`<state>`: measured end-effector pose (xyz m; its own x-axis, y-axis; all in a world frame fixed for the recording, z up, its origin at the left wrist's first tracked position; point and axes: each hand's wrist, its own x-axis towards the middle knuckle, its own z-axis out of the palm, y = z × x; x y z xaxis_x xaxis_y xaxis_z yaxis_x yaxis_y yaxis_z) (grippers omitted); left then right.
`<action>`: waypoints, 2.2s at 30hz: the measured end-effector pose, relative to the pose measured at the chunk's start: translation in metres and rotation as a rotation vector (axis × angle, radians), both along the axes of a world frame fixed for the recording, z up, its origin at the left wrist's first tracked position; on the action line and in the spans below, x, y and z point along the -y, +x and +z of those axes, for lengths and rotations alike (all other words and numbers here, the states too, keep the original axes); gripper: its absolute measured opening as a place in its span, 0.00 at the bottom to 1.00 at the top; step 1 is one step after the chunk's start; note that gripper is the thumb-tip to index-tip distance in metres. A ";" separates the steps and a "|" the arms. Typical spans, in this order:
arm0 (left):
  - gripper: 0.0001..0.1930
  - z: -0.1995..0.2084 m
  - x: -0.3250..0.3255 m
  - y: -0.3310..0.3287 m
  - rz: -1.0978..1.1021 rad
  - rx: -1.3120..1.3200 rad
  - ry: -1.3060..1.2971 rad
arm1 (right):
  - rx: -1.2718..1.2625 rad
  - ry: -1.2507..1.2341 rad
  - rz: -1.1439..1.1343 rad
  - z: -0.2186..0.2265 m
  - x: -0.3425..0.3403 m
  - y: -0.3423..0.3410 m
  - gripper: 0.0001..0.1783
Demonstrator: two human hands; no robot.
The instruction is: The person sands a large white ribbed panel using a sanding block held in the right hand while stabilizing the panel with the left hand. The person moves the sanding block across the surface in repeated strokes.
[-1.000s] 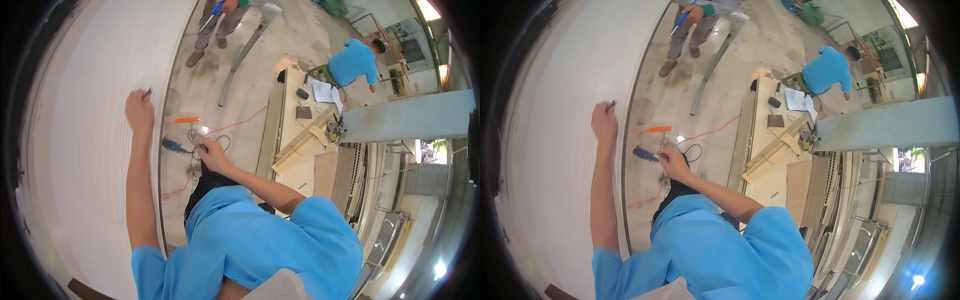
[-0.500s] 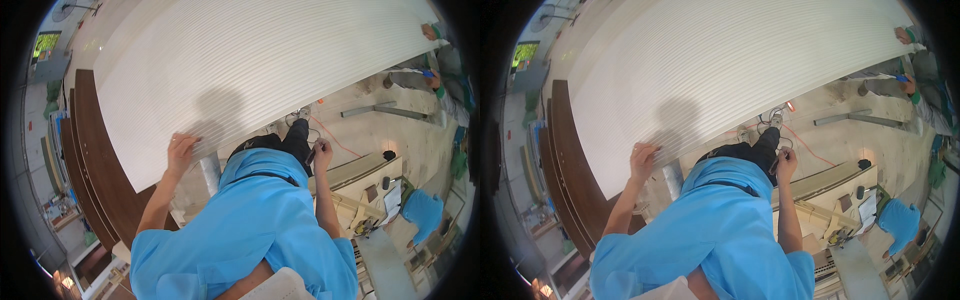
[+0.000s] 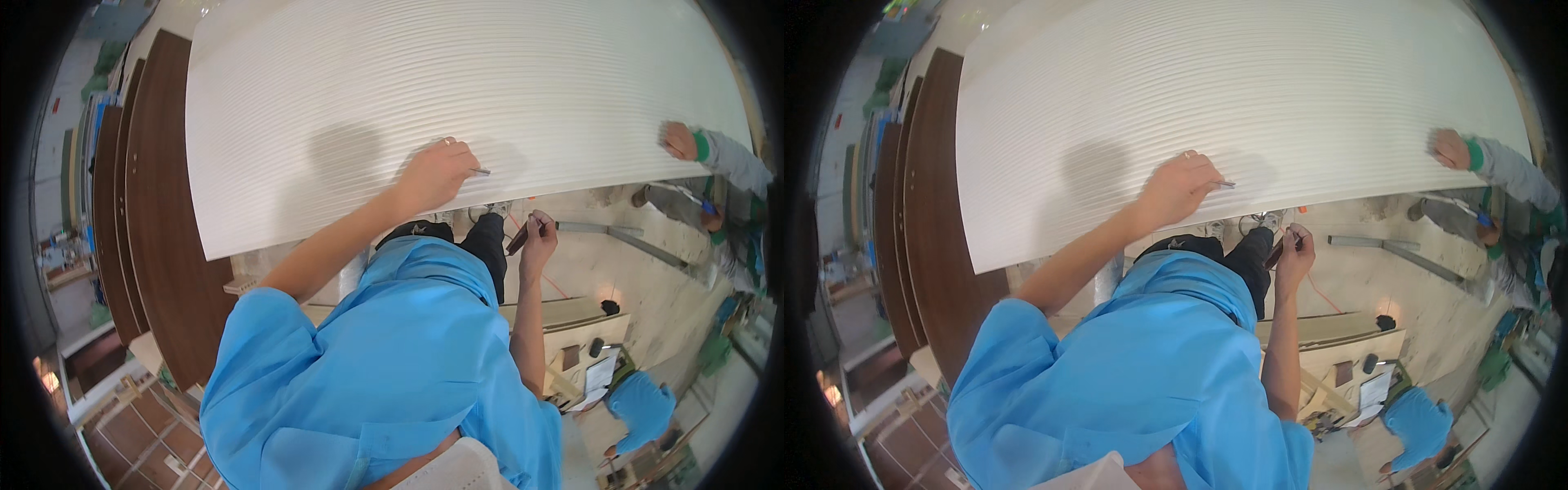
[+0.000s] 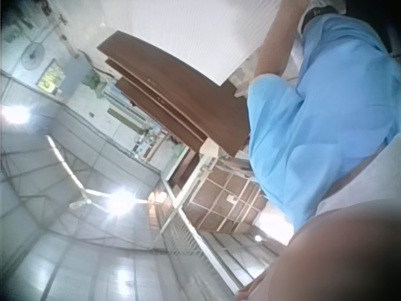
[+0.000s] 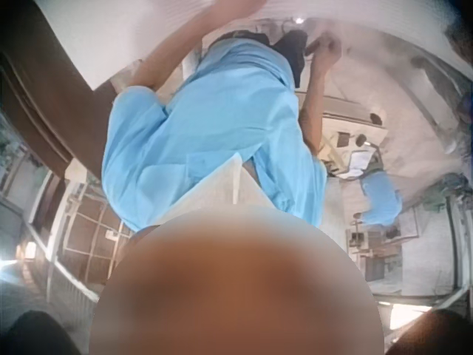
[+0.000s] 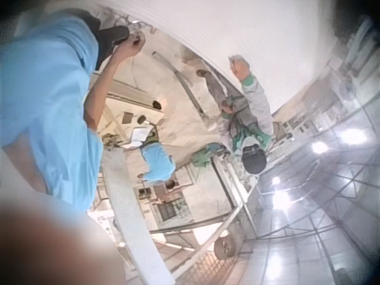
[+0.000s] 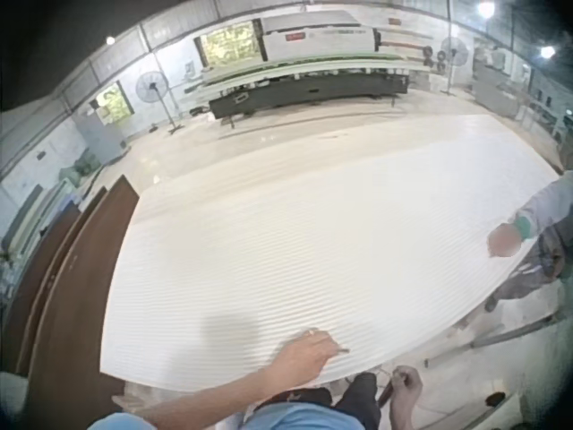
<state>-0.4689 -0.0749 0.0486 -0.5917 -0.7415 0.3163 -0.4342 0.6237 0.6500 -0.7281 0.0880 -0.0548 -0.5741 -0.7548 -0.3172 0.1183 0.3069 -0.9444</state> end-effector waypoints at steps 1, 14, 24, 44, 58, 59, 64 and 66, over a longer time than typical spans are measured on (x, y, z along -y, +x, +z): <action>0.08 0.002 -0.001 0.009 0.000 -0.042 0.067 | -0.090 0.016 0.011 0.001 0.000 0.001 0.08; 0.07 0.023 -0.050 0.155 0.296 0.167 0.033 | -0.086 0.031 -0.089 -0.051 -0.038 -0.012 0.07; 0.03 0.004 0.015 -0.061 -0.004 0.175 -0.068 | 0.066 0.025 -0.117 -0.067 -0.038 -0.033 0.08; 0.11 0.002 -0.022 0.056 0.165 0.099 0.040 | -0.157 0.114 -0.182 -0.086 -0.100 -0.011 0.07; 0.15 0.000 -0.002 0.020 0.037 0.143 0.035 | 0.182 0.017 -0.253 -0.067 -0.071 -0.036 0.09; 0.15 -0.005 0.013 -0.027 -0.063 0.124 -0.138 | 0.138 0.065 -0.289 -0.058 -0.067 -0.037 0.09; 0.08 0.013 0.052 -0.225 -0.104 0.145 -0.053 | 0.071 0.113 -0.315 -0.028 -0.050 -0.036 0.10; 0.09 0.013 0.050 -0.246 -0.117 0.176 -0.062 | 0.046 0.055 -0.224 -0.024 -0.047 -0.033 0.08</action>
<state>-0.7145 -0.1244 0.0621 -0.7225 -0.6472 0.2430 -0.4602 0.7126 0.5296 -0.7609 0.1354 -0.0784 -0.7097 -0.5910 -0.3836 0.2314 0.3188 -0.9192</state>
